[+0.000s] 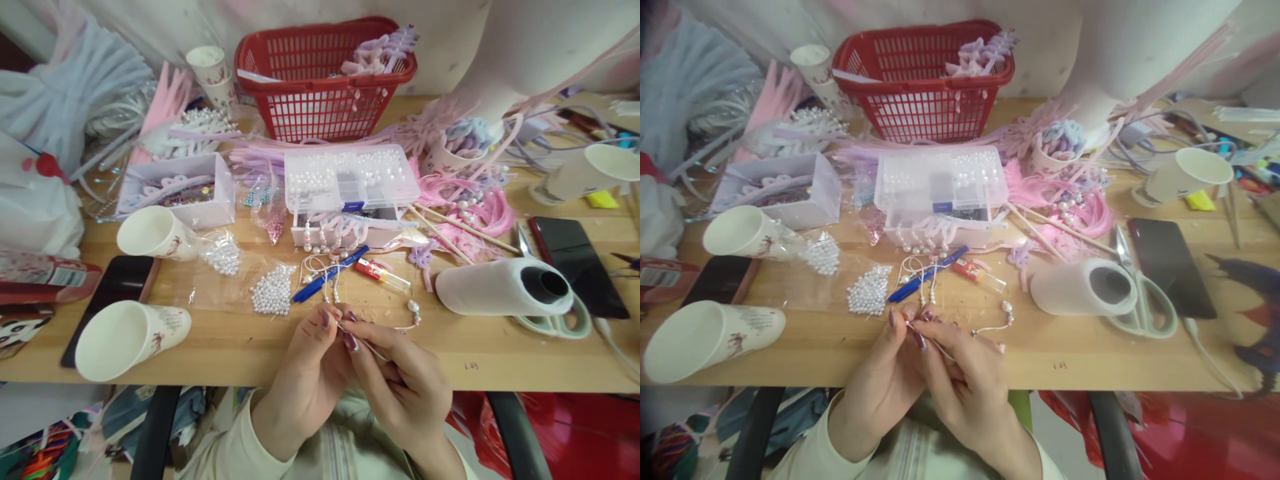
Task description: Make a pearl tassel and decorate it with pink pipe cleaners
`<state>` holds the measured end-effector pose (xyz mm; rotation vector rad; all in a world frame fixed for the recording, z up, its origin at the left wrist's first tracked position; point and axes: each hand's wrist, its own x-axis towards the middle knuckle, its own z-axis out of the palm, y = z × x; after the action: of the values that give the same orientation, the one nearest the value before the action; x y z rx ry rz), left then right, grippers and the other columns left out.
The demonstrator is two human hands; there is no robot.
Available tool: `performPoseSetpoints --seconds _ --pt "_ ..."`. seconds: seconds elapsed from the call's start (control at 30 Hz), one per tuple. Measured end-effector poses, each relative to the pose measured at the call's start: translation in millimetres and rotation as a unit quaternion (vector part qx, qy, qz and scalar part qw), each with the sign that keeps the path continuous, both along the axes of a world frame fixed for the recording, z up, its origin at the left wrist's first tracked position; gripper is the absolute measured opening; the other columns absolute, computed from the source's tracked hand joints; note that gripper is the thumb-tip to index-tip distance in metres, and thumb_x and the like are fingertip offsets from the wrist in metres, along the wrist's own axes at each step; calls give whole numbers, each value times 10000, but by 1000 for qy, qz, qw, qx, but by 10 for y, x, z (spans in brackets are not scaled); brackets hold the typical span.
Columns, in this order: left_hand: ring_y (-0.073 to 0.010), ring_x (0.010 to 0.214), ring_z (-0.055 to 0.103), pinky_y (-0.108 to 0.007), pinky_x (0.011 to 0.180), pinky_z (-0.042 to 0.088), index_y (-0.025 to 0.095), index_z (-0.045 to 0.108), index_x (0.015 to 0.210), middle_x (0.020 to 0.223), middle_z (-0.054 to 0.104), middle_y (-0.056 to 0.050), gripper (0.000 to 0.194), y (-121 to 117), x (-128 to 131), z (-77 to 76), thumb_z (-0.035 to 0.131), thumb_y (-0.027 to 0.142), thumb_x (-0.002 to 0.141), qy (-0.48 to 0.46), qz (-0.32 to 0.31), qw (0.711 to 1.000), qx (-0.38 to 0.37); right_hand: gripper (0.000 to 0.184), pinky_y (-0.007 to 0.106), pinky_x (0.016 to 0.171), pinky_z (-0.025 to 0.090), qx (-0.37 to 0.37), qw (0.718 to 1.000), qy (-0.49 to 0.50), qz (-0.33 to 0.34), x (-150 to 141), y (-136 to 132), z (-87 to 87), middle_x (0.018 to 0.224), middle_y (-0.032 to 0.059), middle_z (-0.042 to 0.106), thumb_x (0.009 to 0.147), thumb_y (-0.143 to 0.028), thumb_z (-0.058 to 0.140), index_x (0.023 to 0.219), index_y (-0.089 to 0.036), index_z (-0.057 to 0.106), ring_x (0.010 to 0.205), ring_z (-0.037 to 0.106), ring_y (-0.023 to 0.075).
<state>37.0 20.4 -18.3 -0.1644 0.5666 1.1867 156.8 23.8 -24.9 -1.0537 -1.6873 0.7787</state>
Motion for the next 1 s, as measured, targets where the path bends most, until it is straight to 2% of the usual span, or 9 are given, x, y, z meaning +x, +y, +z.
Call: performPoseSetpoints --seconds 0.1,0.2,0.3,0.4,0.47,0.6,0.73,0.83,1.0 --pt "-94 774 663 -202 743 540 192 747 734 834 697 27 281 -3 -10 -4 972 346 669 28 1 1000 9 330 147 532 555 -2 1000 -11 -14 -3 -17 -11 850 -7 825 893 -21 642 1113 -247 740 552 717 92" --pt "-96 786 653 -202 745 538 194 753 722 843 669 25 270 -11 -19 -51 959 367 691 100 13 994 40 285 143 394 460 -20 999 4 -28 -10 -55 -43 800 -2 805 903 -49 668 1102 -235 751 447 626 73" --pt "-92 798 634 -184 753 523 220 779 740 830 648 21 208 -24 -19 -131 927 365 745 211 66 968 115 221 156 297 323 -41 998 34 -35 -24 -94 -76 616 -36 701 924 -82 678 1073 -223 761 343 472 61" --pt "-97 806 627 -185 770 515 243 794 771 824 632 17 160 -36 -14 -196 899 363 783 294 103 936 165 221 164 284 244 -64 996 49 -32 -38 -122 -79 499 -78 557 932 -94 673 1071 -233 773 319 349 55" --pt "-104 794 629 -198 761 522 253 796 783 822 627 15 147 -44 -21 -225 884 369 800 324 111 921 184 229 164 295 224 -80 995 58 -29 -47 -134 -59 489 -82 528 928 -99 677 1068 -247 782 336 324 56" --pt "-115 785 632 -225 745 545 282 813 827 851 628 12 59 -75 -83 -281 853 325 839 393 132 879 234 163 170 327 228 -154 981 114 -30 -67 -137 12 533 -56 598 929 -159 706 997 -267 808 383 296 60" --pt "-116 783 628 -217 717 544 289 821 882 857 611 13 31 -102 -149 -311 820 260 872 457 149 830 282 119 149 377 317 -270 936 226 20 -91 -108 86 609 -23 677 956 -261 712 963 -269 831 425 405 58" --pt "-111 732 613 -209 673 538 271 813 833 805 598 14 50 -79 -137 -276 834 307 859 442 157 837 283 93 138 437 392 -319 906 275 39 -101 -79 130 715 -5 742 924 -258 750 970 -279 828 486 505 62" --pt "-107 666 573 -211 624 525 268 797 765 732 561 20 162 -24 -63 -218 857 408 820 395 147 867 266 71 128 374 240 -290 932 217 8 -96 -50 179 595 -28 660 868 -196 758 812 -224 792 432 344 40"
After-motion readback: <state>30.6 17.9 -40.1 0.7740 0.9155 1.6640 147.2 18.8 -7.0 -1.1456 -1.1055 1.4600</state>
